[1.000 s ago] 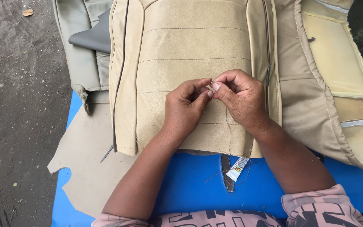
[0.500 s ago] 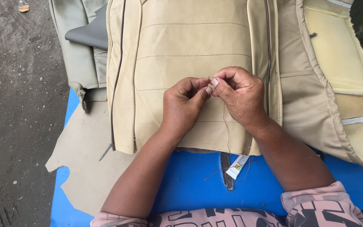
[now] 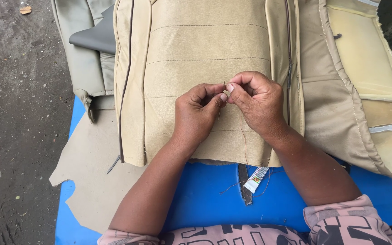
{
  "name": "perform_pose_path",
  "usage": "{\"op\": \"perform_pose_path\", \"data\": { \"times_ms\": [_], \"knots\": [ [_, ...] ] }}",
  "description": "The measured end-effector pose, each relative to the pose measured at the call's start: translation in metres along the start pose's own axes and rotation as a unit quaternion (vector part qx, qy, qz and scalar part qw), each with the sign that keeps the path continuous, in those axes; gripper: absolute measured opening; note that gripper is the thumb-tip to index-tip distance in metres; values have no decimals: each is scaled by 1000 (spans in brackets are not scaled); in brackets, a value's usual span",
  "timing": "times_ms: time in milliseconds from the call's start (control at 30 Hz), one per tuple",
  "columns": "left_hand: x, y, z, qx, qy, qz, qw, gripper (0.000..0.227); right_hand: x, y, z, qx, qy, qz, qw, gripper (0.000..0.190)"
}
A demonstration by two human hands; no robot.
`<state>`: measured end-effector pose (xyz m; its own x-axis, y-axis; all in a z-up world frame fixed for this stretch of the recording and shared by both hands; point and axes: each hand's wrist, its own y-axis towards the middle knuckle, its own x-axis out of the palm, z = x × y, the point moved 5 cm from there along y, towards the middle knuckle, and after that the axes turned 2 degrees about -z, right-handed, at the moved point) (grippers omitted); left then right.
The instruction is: Hand sewing the edge of a leather seat cover with a needle and thread
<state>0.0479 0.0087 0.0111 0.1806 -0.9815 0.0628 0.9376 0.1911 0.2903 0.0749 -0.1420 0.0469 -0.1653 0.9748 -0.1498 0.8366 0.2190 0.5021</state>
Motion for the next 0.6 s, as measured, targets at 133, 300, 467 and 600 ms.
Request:
{"op": "perform_pose_path", "data": {
  "times_ms": [133,300,467,600],
  "knots": [
    [0,0,0,0,-1,-1,1000,16,-1,0,0,6,-3,-1,1000,2],
    [-1,-1,3,0,0,0,1000,16,-2,2,0,4,-8,-3,1000,3],
    [-1,0,2,11,11,3,1000,16,-1,3,-3,-1,-14,-4,1000,3],
    [-1,-1,9,8,18,2,1000,16,0,1,-2,-3,-2,5,1000,4]
  ]
}}
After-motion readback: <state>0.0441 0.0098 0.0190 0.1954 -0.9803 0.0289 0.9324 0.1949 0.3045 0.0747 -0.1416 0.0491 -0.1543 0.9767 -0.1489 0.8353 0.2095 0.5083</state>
